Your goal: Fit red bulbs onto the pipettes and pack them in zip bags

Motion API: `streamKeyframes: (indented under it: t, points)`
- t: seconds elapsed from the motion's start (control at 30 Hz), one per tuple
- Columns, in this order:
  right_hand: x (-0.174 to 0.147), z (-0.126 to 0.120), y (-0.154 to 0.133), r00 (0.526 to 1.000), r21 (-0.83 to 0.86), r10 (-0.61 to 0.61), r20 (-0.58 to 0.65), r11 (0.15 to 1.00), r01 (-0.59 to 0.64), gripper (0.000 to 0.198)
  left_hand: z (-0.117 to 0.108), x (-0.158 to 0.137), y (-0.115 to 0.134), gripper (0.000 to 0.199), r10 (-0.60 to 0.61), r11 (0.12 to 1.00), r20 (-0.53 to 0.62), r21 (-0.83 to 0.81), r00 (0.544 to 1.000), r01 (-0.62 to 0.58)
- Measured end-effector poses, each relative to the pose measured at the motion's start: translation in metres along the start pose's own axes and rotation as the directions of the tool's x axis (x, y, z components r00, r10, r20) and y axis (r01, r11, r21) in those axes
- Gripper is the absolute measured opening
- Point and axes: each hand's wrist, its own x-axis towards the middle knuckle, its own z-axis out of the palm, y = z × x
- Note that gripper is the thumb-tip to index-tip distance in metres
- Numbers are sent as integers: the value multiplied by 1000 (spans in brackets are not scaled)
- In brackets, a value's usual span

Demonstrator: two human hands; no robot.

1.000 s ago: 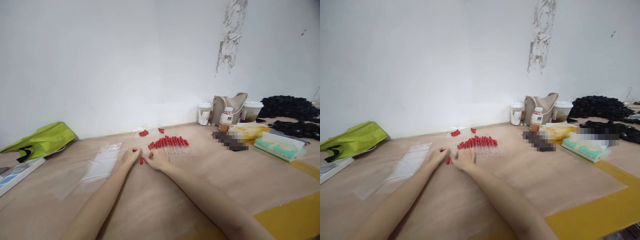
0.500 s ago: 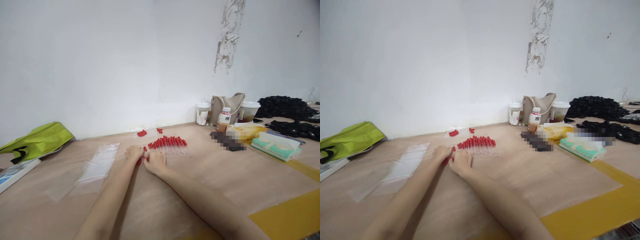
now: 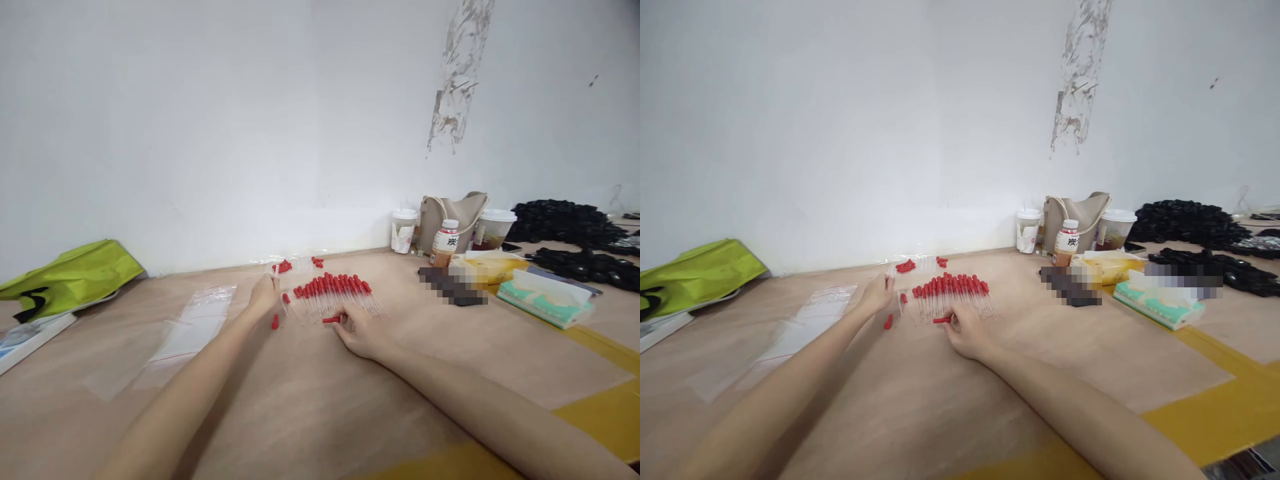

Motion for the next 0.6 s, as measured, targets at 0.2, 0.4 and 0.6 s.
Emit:
streamKeyframes:
  t: [0.2,0.4,0.6]
  points:
    - [-2,-9,7,999,165,-28,19,986,25,24,-12,-88,-8,20,439,897,179,-35,881,-440]
    - [-4,-1,0,999,231,-44,14,972,40,17,-2,-112,-20,20,518,855,202,-79,831,-513]
    - [-8,-2,-6,995,248,-88,46,966,73,14,8,-105,-14,18,595,797,222,-36,772,-603]
